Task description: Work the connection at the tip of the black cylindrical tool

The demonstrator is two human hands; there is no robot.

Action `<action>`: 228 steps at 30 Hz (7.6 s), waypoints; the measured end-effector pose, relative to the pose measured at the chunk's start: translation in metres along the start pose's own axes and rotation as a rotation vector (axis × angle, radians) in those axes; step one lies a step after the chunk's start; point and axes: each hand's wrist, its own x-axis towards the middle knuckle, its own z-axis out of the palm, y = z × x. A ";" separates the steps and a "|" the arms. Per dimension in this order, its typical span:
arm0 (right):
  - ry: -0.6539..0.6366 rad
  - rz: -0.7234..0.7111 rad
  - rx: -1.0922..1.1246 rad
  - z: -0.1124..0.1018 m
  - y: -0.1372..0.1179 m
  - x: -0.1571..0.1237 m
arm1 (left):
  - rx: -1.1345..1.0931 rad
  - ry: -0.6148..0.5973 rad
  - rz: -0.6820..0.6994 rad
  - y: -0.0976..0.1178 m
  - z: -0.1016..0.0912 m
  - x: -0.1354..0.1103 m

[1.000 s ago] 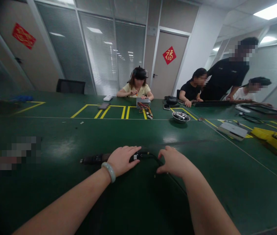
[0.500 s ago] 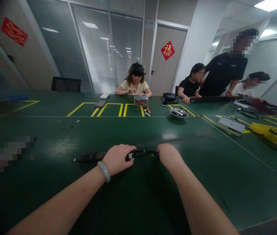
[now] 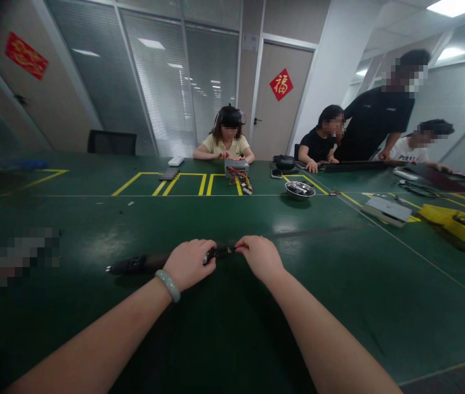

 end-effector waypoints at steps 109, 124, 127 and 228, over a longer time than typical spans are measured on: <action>-0.134 -0.018 0.298 0.031 0.001 0.002 | -0.138 0.017 0.114 0.003 0.004 0.002; -0.151 0.013 0.314 0.035 0.004 0.004 | -0.138 -0.002 0.062 0.005 0.002 0.002; -0.148 0.001 0.293 0.035 0.004 0.003 | -0.142 -0.005 0.065 0.005 0.002 0.002; -0.377 -0.470 0.215 0.024 -0.042 -0.015 | 0.185 -0.210 0.313 -0.014 0.086 0.003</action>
